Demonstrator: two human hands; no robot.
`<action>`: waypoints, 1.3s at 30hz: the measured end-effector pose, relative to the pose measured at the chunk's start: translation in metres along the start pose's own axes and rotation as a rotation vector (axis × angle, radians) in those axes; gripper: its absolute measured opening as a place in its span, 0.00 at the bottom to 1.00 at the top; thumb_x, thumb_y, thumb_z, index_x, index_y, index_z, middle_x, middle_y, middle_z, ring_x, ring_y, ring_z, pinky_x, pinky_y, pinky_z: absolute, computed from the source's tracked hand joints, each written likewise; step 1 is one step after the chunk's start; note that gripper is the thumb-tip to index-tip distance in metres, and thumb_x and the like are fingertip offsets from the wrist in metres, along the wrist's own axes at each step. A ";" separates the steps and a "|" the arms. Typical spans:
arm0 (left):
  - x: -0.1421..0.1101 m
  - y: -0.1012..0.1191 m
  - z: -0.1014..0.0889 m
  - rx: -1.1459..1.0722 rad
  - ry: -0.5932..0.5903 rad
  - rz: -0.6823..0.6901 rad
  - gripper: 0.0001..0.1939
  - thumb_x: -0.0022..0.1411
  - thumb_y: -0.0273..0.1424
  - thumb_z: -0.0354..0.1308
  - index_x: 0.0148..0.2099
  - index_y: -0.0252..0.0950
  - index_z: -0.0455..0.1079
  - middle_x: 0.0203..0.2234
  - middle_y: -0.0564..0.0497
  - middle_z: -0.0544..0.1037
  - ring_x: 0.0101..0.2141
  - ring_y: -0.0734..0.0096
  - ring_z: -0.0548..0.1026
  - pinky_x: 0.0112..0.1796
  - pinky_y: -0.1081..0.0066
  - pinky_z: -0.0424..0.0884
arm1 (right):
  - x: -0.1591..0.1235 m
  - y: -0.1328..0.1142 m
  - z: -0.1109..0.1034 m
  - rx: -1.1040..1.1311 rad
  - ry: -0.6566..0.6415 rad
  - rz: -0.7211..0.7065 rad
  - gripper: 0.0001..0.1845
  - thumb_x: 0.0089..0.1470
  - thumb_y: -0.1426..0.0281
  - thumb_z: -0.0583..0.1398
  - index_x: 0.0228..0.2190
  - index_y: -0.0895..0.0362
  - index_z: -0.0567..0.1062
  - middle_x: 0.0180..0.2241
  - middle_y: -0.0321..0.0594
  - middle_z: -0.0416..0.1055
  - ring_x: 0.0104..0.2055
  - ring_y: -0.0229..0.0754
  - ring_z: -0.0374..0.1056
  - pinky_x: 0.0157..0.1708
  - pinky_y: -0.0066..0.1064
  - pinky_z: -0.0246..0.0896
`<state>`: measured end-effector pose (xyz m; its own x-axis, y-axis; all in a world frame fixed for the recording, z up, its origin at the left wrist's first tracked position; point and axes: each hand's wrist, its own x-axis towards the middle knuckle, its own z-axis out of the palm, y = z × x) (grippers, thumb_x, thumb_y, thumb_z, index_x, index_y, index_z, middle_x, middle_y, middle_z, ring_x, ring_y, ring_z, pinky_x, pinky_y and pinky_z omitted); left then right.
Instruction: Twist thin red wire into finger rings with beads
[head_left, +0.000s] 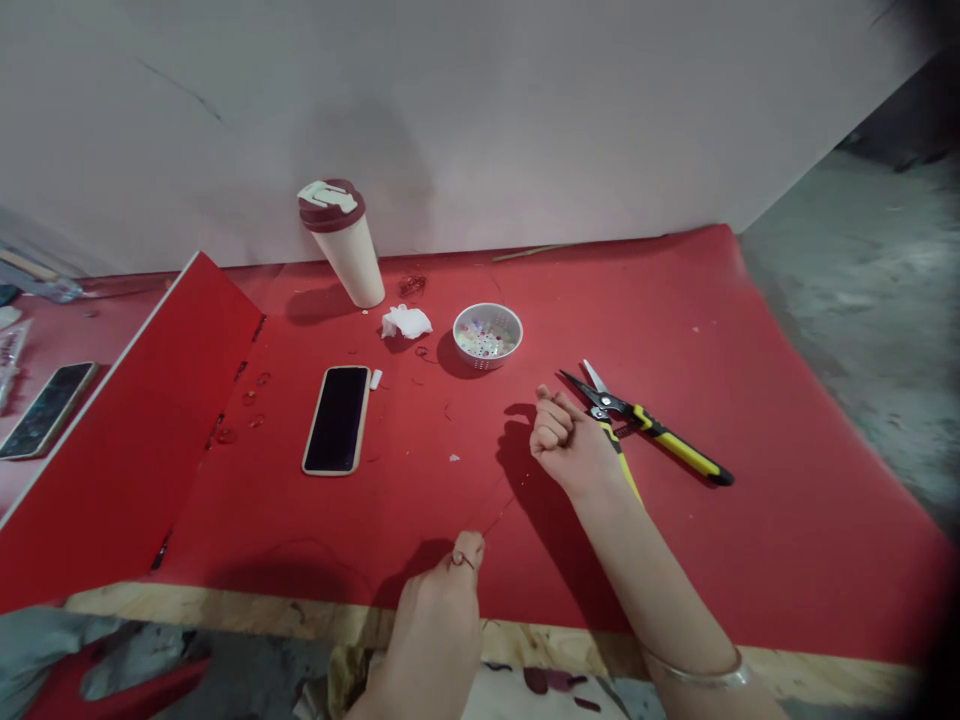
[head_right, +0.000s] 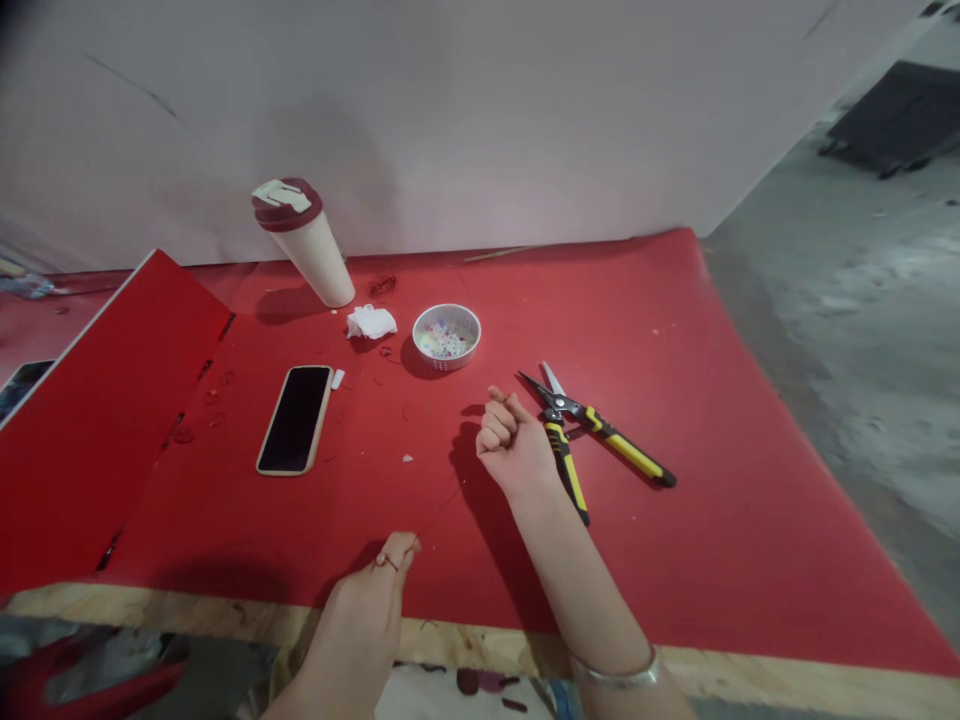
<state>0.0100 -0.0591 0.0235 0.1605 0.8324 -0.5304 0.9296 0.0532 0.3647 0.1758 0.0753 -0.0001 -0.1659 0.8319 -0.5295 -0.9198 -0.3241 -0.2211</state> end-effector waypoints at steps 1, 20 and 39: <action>0.000 -0.001 0.002 0.001 0.001 -0.006 0.25 0.62 0.16 0.36 0.53 0.38 0.65 0.35 0.49 0.79 0.35 0.72 0.77 0.34 0.76 0.69 | 0.001 -0.001 0.000 -0.009 -0.001 -0.003 0.27 0.66 0.72 0.35 0.26 0.60 0.67 0.15 0.23 0.33 0.12 0.31 0.33 0.09 0.23 0.30; 0.017 0.005 -0.006 0.076 0.031 -0.222 0.21 0.64 0.18 0.36 0.53 0.31 0.64 0.35 0.42 0.79 0.35 0.69 0.79 0.33 0.75 0.70 | -0.015 0.001 -0.030 -1.126 0.223 -0.796 0.21 0.53 0.69 0.54 0.50 0.52 0.62 0.58 0.48 0.58 0.61 0.48 0.54 0.59 0.51 0.47; 0.008 0.000 -0.011 0.175 -0.047 -0.102 0.23 0.62 0.15 0.35 0.52 0.33 0.65 0.30 0.45 0.78 0.34 0.67 0.78 0.33 0.73 0.70 | -0.007 0.011 -0.038 -2.124 -0.222 -0.812 0.24 0.57 0.72 0.50 0.55 0.52 0.62 0.54 0.45 0.67 0.56 0.49 0.61 0.55 0.50 0.53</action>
<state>0.0075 -0.0465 0.0277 0.0746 0.8005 -0.5946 0.9845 0.0356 0.1715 0.1799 0.0492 -0.0301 -0.2399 0.9629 0.1238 0.7479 0.2646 -0.6089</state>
